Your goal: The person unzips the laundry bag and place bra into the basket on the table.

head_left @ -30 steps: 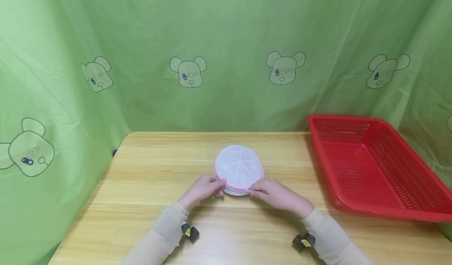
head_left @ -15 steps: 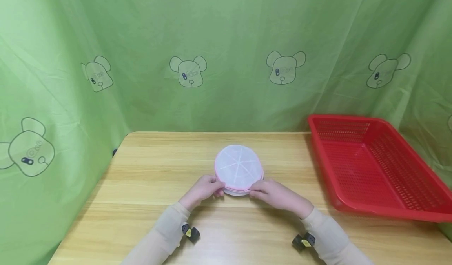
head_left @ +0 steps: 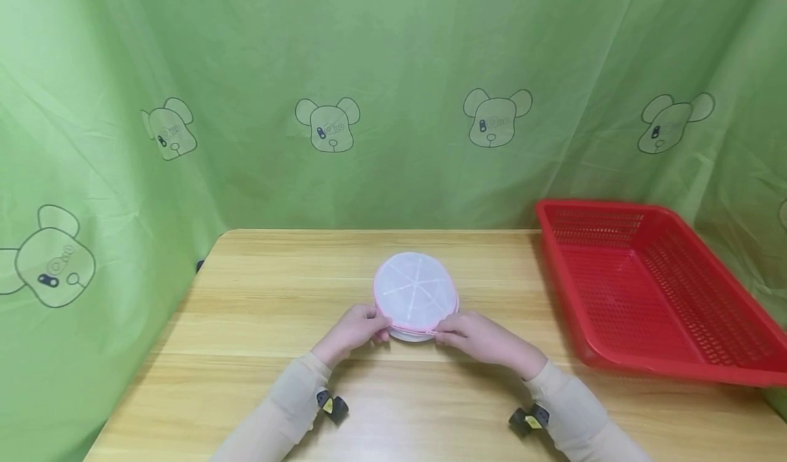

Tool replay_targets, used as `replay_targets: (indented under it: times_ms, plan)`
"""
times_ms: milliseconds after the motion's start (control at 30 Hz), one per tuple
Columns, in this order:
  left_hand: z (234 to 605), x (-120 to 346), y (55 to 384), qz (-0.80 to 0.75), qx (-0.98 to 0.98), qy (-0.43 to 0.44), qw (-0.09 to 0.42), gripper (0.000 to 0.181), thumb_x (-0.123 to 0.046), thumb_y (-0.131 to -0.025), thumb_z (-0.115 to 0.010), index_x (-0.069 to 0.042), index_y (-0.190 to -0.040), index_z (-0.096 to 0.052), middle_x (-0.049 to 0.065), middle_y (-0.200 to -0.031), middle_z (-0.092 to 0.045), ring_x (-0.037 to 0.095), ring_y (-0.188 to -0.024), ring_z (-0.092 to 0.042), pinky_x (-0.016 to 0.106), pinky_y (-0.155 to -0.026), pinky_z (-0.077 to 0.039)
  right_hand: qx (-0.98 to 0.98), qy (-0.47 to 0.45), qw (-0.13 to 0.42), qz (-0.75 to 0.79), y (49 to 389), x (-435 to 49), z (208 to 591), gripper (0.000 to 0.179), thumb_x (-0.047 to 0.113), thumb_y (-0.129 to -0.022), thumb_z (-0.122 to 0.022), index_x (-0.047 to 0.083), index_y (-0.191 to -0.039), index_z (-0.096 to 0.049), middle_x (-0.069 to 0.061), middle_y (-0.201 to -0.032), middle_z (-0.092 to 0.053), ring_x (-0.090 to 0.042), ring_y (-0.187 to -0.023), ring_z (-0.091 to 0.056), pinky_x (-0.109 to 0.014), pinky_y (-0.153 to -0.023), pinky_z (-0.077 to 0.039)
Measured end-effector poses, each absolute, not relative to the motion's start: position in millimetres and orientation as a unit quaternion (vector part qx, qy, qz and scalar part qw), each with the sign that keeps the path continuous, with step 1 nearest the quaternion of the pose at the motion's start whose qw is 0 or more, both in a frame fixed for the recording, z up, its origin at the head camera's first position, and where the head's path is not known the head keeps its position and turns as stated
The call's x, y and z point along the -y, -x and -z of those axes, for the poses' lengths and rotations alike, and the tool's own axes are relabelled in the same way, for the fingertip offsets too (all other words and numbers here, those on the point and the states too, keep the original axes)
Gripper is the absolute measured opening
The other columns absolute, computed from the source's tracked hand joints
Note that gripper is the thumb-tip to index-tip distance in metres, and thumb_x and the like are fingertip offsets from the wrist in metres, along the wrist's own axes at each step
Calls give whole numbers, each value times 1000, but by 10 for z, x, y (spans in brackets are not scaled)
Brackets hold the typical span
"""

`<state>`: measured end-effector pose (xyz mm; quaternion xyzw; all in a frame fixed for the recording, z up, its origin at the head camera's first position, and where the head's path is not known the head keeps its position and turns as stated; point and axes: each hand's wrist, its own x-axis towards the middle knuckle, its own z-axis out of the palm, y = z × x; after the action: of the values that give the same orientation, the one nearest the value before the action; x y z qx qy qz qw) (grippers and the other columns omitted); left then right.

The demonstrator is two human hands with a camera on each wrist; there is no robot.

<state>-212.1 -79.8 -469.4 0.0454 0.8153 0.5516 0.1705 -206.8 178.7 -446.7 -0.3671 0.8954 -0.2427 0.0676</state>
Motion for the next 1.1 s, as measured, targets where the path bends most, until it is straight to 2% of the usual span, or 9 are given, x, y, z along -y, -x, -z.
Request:
replay_targets:
  times_ms: [300,733,1100]
  plan:
    - [4704,803,2135,-554,-813,-44,173,20,-19,-91,-61,0,-84,-66,0,-68,-64,13,-65,-54,23,-60,-42,-900,352,81,246,2078,-1805,4455,15,20,-96,-59,15,-96,-73,7,-89,-70,-2,-84,-62,-30,-80,-55]
    - [4716,811,2143,-554,-813,-39,172,21,-20,-91,-60,-2,-84,-66,-1,-69,-64,13,-67,-56,24,-64,-44,-903,339,82,251,2082,-1864,4423,17,21,-96,-59,15,-99,-74,6,-91,-71,-6,-88,-64,-32,-82,-55]
    - [4692,814,2130,-554,-814,-33,173,22,-21,-92,-60,-1,-86,-66,1,-71,-65,13,-67,-57,23,-62,-45,-900,347,77,251,2112,-1897,4426,17,21,-96,-59,16,-101,-74,8,-88,-69,-2,-85,-61,-30,-80,-55]
